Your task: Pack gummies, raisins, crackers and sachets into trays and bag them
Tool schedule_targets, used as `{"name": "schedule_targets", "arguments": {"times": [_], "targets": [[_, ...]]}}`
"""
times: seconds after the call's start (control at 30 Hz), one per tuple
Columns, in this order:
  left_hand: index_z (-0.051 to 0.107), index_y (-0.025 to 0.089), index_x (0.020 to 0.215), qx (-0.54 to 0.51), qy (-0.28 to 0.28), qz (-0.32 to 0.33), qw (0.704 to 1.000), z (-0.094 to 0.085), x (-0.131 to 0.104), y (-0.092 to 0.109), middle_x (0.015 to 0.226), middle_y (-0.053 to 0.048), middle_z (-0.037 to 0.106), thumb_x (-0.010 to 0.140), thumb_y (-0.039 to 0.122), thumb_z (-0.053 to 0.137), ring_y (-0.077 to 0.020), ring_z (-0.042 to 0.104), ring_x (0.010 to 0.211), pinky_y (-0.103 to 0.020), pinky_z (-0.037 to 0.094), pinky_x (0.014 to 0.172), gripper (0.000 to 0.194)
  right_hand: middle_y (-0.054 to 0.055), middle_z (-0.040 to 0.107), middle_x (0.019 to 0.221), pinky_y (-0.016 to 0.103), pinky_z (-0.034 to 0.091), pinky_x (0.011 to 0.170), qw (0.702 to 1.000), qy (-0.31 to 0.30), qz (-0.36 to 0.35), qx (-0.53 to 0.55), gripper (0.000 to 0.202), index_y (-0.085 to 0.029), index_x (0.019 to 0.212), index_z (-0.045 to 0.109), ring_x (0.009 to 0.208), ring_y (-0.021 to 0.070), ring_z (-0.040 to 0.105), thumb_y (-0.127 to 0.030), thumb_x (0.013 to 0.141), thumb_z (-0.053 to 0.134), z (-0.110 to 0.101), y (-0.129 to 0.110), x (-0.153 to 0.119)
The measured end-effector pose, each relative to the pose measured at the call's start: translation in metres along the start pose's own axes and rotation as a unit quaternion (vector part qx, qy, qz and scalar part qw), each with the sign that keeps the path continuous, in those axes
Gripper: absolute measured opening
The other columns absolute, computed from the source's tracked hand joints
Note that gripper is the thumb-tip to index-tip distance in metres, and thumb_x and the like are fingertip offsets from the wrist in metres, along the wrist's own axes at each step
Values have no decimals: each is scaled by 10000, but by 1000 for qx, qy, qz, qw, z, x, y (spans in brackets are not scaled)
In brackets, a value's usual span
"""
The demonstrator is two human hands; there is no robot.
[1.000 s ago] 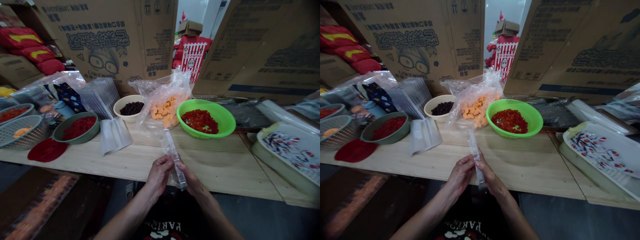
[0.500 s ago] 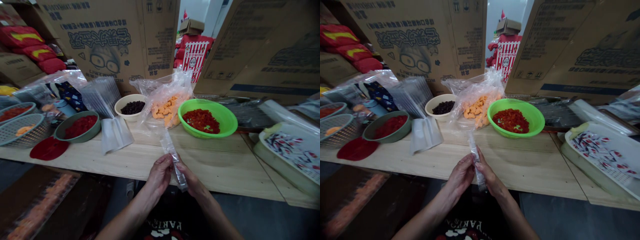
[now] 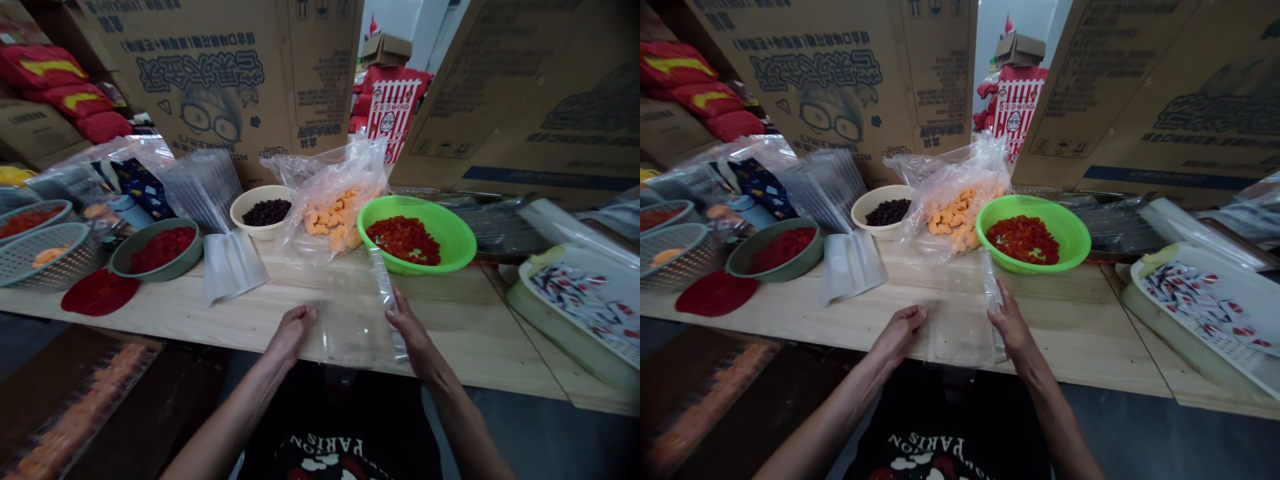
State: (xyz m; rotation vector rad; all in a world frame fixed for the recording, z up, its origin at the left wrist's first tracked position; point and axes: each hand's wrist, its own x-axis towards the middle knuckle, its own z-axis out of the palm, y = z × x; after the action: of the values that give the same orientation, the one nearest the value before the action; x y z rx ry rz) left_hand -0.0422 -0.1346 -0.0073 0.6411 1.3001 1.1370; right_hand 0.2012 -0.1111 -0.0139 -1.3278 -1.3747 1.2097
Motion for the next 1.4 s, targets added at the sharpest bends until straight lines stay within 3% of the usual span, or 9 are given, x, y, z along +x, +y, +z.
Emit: {"name": "schedule_targets", "arguments": {"times": [0.17, 0.33, 0.47, 0.87, 0.97, 1.07, 1.23, 1.3, 1.4], "targets": [[716, 159, 790, 80, 94, 116, 986, -7, -6, 8, 706, 13, 586, 632, 359, 886, -123, 465, 664, -240, 345, 651, 306, 84, 346, 1607, 606, 163, 1192, 972, -12, -113, -207, 799, -305, 1558, 358, 1478, 359, 267, -563, 847, 616, 1, -17, -15], [714, 135, 837, -220, -122, 9, 968, 38, -35, 20, 760, -15, 644, 647, 410, 904, -102, 554, 675, -215, 457, 675, 384, 29, 225, 1660, 567, 137, 1227, 978, -145, -123, -84, 741, -330, 1599, 238, 1524, 310, 172, -591, 948, 477, 48, -30, -37], [681, 111, 725, -317, -120, -41, 940, 52, -35, 19, 649, 15, 609, 547, 318, 966, -55, 517, 569, -164, 447, 582, 394, 11, 246, 1655, 506, 143, 1249, 976, -188, -89, 64, 713, -313, 1586, 292, 1518, 288, 208, -621, 959, 439, 60, -40, -40], [670, 117, 812, -222, -120, 41, 967, 51, -46, 27, 724, -1, 558, 735, 373, 851, -62, 457, 627, -169, 375, 598, 323, 8, 358, 1605, 490, 294, 1197, 988, -83, -34, 125, 757, -330, 1565, 313, 1456, 277, 349, -457, 854, 540, 73, -32, -37], [628, 128, 785, -192, -109, 56, 974, 24, -43, 34, 703, 14, 496, 740, 375, 838, -71, 421, 629, -178, 346, 581, 327, 29, 393, 1583, 494, 378, 1143, 996, -32, -32, 80, 705, -304, 1565, 317, 1405, 286, 424, -443, 882, 423, 55, -30, -27], [567, 146, 729, -126, -110, 43, 985, -44, -33, 47, 680, 28, 430, 725, 350, 837, -84, 393, 628, -195, 334, 565, 339, 120, 464, 1521, 590, 380, 1103, 992, 6, -33, -124, 697, -246, 1523, 416, 1371, 363, 443, -521, 885, 366, 11, -29, -18], [534, 172, 694, 134, -34, -7, 990, -171, -13, 53, 656, 21, 447, 764, 475, 742, -113, 387, 605, -220, 346, 544, 374, 243, 267, 1594, 796, 338, 922, 819, 66, 93, -562, 775, -234, 1497, 474, 1354, 569, 339, -705, 889, 383, -43, -5, -23], [574, 182, 738, 297, 64, 4, 953, -189, -8, 44, 671, -3, 515, 802, 503, 651, -158, 461, 642, -260, 408, 586, 336, 245, 217, 1614, 760, 372, 920, 794, 34, 104, -597, 738, -239, 1537, 407, 1393, 543, 308, -672, 953, 280, -41, 7, -28], [648, 152, 1098, 491, 199, 102, 842, -170, -8, 21, 1052, -128, 661, 861, 463, 560, -313, 586, 1004, -442, 482, 868, 401, 233, 203, 1626, 724, 375, 957, 787, 13, 73, -612, 685, -243, 1554, 373, 1443, 509, 245, -612, 998, 220, -23, 20, -31]]}}
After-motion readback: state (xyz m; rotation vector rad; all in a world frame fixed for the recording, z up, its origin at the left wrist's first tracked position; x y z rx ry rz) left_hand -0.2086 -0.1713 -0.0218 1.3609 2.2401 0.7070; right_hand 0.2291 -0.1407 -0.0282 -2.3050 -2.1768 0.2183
